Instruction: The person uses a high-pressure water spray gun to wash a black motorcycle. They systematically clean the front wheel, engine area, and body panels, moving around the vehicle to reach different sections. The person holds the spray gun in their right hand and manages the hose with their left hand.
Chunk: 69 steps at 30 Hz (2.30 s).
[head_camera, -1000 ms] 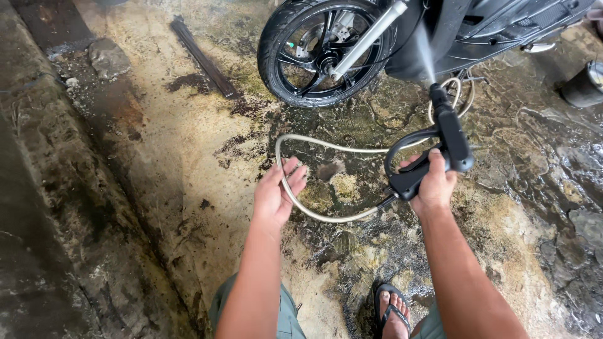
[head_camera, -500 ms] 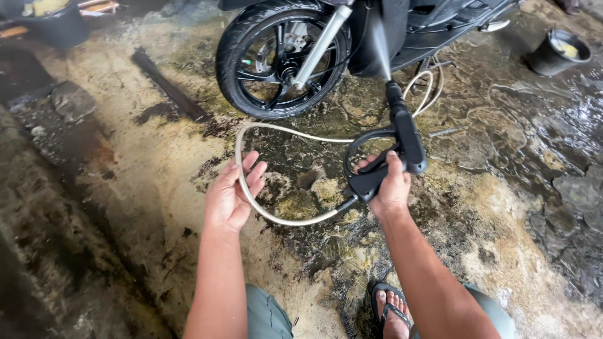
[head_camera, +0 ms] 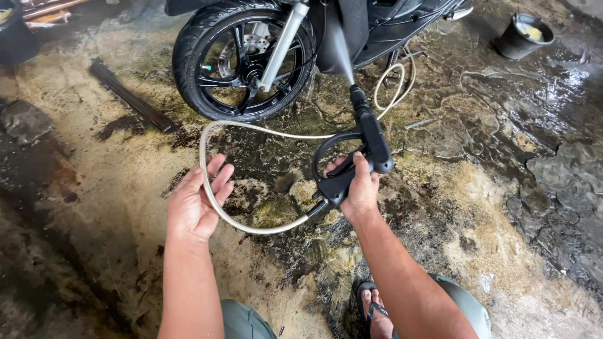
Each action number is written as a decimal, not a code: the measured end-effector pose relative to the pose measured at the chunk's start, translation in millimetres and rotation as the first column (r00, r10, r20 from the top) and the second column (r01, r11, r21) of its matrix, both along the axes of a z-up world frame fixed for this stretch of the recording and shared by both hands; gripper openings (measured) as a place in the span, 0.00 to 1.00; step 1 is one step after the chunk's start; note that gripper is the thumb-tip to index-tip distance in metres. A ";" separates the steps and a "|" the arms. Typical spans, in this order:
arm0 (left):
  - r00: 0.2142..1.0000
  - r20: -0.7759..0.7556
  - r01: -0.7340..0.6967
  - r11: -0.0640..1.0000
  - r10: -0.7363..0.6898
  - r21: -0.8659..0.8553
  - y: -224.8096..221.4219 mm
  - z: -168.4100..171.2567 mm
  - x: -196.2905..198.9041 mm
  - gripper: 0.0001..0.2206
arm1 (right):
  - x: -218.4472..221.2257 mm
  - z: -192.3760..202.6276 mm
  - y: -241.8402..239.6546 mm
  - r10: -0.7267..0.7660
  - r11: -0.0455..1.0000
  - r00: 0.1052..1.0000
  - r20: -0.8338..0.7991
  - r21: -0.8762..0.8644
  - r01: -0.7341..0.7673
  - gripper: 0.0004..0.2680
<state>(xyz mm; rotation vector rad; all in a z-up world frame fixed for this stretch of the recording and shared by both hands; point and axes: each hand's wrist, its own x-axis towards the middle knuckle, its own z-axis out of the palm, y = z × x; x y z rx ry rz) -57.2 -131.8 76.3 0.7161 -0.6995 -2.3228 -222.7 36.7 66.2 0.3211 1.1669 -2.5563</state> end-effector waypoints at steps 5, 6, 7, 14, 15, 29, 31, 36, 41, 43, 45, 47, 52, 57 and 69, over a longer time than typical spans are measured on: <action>0.999 0.035 -0.008 1.000 0.009 -0.011 5.3 4.3 -2.1 0.13 | 1.9 4.7 5.5 0.004 1.000 0.999 0.049 0.029 -0.006 0.07; 0.999 0.032 -0.004 1.000 0.004 -0.012 5.8 5.6 -2.7 0.13 | 1.5 4.9 5.5 0.000 1.000 0.999 0.046 0.029 -0.001 0.07; 0.999 0.035 -0.003 1.000 0.004 -0.017 6.0 6.6 -3.1 0.13 | 1.2 4.8 5.3 -0.001 1.000 0.999 0.047 0.028 0.000 0.07; 0.998 0.062 0.002 0.999 0.001 -0.046 3.5 5.6 -2.8 0.14 | 0.7 2.4 1.9 0.017 1.000 0.998 0.064 0.018 -0.018 0.07; 0.998 0.064 0.001 0.999 0.002 -0.047 3.1 5.6 -2.8 0.14 | 1.4 3.8 2.6 0.019 1.000 0.998 0.065 0.018 -0.020 0.07; 0.990 0.137 -0.029 0.994 0.043 -0.102 2.0 3.0 -13.2 0.13 | -16.6 -21.8 -4.7 0.029 0.999 0.991 0.132 -0.022 -0.026 0.07; 0.990 0.130 -0.036 0.995 0.048 -0.092 -2.4 -3.2 -11.2 0.13 | -17.4 -25.6 -6.1 0.027 0.999 0.988 0.150 -0.026 -0.023 0.07; 0.990 0.141 -0.018 0.996 0.030 -0.086 -7.6 -6.8 -12.4 0.14 | -16.8 -18.9 -10.2 0.003 1.000 0.982 0.190 -0.014 0.000 0.07; 0.984 0.178 0.016 0.993 0.005 -0.116 -10.2 -12.3 -16.9 0.12 | -24.8 -15.6 -8.3 -0.006 0.999 0.976 0.219 0.040 -0.002 0.08; 0.983 0.181 0.029 0.993 -0.007 -0.117 -5.9 -8.4 -17.6 0.13 | -25.0 -7.5 -5.1 -0.012 0.999 0.979 0.203 0.046 0.003 0.08; 0.983 0.181 0.037 0.992 -0.015 -0.120 -0.7 -0.4 -19.7 0.13 | -24.0 2.6 -0.1 -0.014 0.999 0.983 0.184 0.051 0.004 0.08; 0.938 0.340 -0.040 0.997 0.063 -0.073 4.5 11.3 -22.1 0.13 | -20.7 13.4 5.7 0.157 0.980 0.970 0.185 0.093 -0.176 0.04; 0.958 0.280 -0.035 0.997 0.055 -0.074 1.0 -0.7 -21.0 0.13 | -21.8 8.5 5.3 0.116 0.980 0.966 0.232 0.133 -0.149 0.05; 0.949 0.307 -0.054 0.996 0.072 -0.067 3.9 1.4 -20.9 0.12 | -20.4 10.5 3.9 0.116 0.979 0.964 0.241 0.134 -0.151 0.05; 0.943 0.318 -0.075 0.993 0.100 -0.089 -0.3 -6.6 -22.1 0.12 | -23.9 3.6 -1.4 0.119 0.982 0.961 0.249 0.115 -0.152 0.05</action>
